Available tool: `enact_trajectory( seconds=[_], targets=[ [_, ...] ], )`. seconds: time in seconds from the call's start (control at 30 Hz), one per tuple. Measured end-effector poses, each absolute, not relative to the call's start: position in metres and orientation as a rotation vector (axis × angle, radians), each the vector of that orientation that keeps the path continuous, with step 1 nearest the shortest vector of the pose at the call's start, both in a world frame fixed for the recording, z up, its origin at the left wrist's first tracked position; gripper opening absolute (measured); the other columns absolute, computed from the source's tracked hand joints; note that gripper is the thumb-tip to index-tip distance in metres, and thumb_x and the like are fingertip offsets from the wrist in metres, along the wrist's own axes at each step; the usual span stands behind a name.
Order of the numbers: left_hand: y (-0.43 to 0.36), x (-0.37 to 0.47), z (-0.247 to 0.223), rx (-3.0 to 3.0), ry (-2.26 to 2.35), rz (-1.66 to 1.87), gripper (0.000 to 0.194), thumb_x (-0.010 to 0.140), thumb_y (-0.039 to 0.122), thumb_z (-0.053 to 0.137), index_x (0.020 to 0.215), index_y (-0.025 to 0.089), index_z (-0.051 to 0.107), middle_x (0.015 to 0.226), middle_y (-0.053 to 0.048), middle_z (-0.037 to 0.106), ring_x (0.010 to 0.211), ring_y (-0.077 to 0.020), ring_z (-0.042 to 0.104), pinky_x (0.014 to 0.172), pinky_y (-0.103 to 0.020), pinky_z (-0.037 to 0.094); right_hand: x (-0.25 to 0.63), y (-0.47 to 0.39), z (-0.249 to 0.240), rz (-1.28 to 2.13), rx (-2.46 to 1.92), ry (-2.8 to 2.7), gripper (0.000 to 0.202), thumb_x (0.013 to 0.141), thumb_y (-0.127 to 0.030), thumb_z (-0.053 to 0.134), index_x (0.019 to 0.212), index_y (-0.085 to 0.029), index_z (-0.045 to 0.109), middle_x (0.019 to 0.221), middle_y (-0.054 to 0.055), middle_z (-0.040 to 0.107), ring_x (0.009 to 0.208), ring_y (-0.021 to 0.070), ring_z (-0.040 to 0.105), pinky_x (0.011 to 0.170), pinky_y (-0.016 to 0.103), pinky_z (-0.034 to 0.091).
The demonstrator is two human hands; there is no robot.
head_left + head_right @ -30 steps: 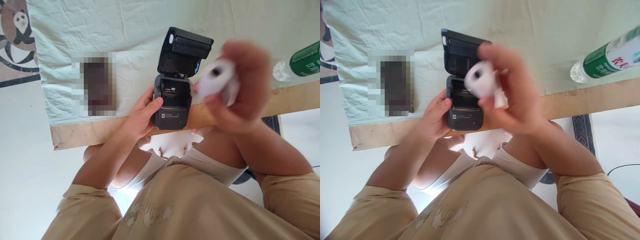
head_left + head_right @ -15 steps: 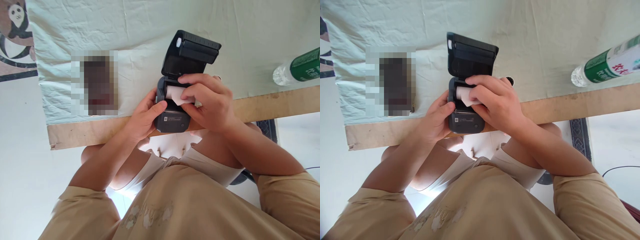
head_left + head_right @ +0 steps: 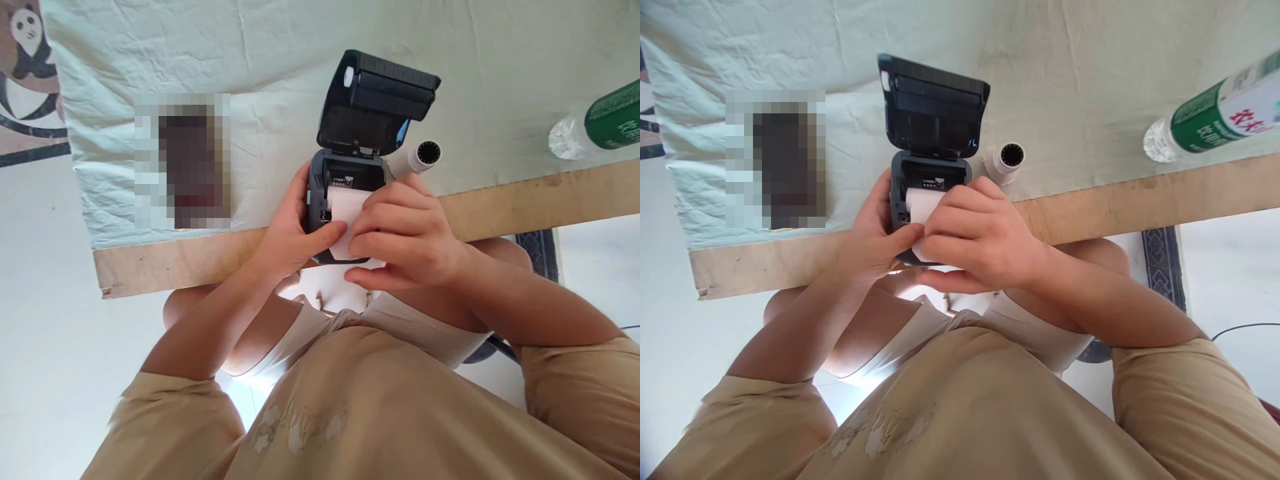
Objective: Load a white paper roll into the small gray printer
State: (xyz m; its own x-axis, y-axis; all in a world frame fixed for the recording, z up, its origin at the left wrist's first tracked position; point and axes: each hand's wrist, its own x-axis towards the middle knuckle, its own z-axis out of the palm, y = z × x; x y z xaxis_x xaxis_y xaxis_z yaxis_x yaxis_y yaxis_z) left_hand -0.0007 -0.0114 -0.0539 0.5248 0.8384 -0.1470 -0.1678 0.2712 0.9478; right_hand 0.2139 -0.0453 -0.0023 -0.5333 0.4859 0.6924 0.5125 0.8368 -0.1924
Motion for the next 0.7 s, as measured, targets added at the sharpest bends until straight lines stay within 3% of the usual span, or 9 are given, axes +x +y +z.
enact_trajectory(
  seconds=[0.1,0.2,0.27,0.37,0.47,0.57,0.7],
  targets=[
    [-0.010,-0.002,-0.065,1.199,0.690,0.821,0.114,0.070,0.041,0.096,0.165,0.031,0.034,0.156,-0.007,0.063,0.136,-0.0319,0.068,0.107,-0.039,0.063,0.224,-0.041,0.002,-0.050,-0.867,-1.955,0.014,0.102,-0.037,0.065,0.102,-0.024,0.067,0.102,0.005,0.071,0.092,0.0175,0.068,0.064,0.035,0.053],
    [-0.010,-0.002,-0.064,1.239,0.683,0.790,0.126,0.071,0.041,0.094,0.172,0.028,0.020,0.163,-0.014,0.058,0.135,-0.0330,0.068,0.106,-0.043,0.062,0.235,-0.036,0.010,0.042,-1.143,-1.757,0.038,0.105,-0.034,0.061,0.142,-0.033,0.064,0.147,0.006,0.063,0.132,0.0253,0.067,0.062,0.029,0.056],
    [-0.011,-0.002,-0.057,1.233,0.699,0.764,0.129,0.069,0.040,0.093,0.173,0.028,0.019,0.164,-0.015,0.057,0.138,-0.0342,0.066,0.110,-0.045,0.059,0.238,-0.033,0.013,0.199,-1.223,-1.713,0.047,0.109,-0.035,0.057,0.154,-0.044,0.056,0.158,0.000,0.058,0.144,0.0268,0.063,0.059,0.026,0.054],
    [-0.012,0.000,-0.046,1.183,0.733,0.755,0.129,0.065,0.036,0.094,0.172,0.026,0.023,0.159,-0.015,0.060,0.135,-0.0347,0.067,0.108,-0.044,0.060,0.237,-0.030,0.013,0.245,-1.184,-1.708,0.030,0.108,-0.032,0.060,0.134,-0.040,0.071,0.129,0.001,0.073,0.110,0.0208,0.076,0.054,0.027,0.053],
    [-0.013,0.002,-0.039,1.107,0.783,0.772,0.122,0.062,0.029,0.095,0.166,0.024,0.031,0.163,-0.017,0.056,0.130,-0.0340,0.070,0.102,-0.042,0.062,0.234,-0.030,0.008,0.159,-1.086,-1.821,0.007,0.102,-0.026,0.066,0.101,-0.028,0.073,0.099,0.002,0.074,0.076,0.0135,0.068,0.051,0.026,0.052],
    [-0.014,0.004,-0.037,1.007,0.790,0.825,0.112,0.062,0.022,0.093,0.159,0.026,0.039,0.169,-0.015,0.052,0.133,-0.0322,0.068,0.101,-0.037,0.063,0.233,-0.032,0.005,0.190,-1.023,-1.965,0.008,0.096,-0.020,0.070,0.090,-0.023,0.067,0.102,0.000,0.073,0.062,0.0058,0.057,0.049,0.024,0.051],
    [-0.017,0.003,-0.038,0.901,0.758,0.844,0.109,0.065,0.015,0.090,0.161,0.030,0.039,0.162,-0.010,0.059,0.136,-0.0311,0.069,0.105,-0.038,0.063,0.235,-0.035,0.000,0.267,-1.010,-2.059,0.006,0.096,-0.017,0.071,0.093,-0.022,0.068,0.112,0.000,0.070,0.058,0.0003,0.050,0.050,0.021,0.048]
  ],
)
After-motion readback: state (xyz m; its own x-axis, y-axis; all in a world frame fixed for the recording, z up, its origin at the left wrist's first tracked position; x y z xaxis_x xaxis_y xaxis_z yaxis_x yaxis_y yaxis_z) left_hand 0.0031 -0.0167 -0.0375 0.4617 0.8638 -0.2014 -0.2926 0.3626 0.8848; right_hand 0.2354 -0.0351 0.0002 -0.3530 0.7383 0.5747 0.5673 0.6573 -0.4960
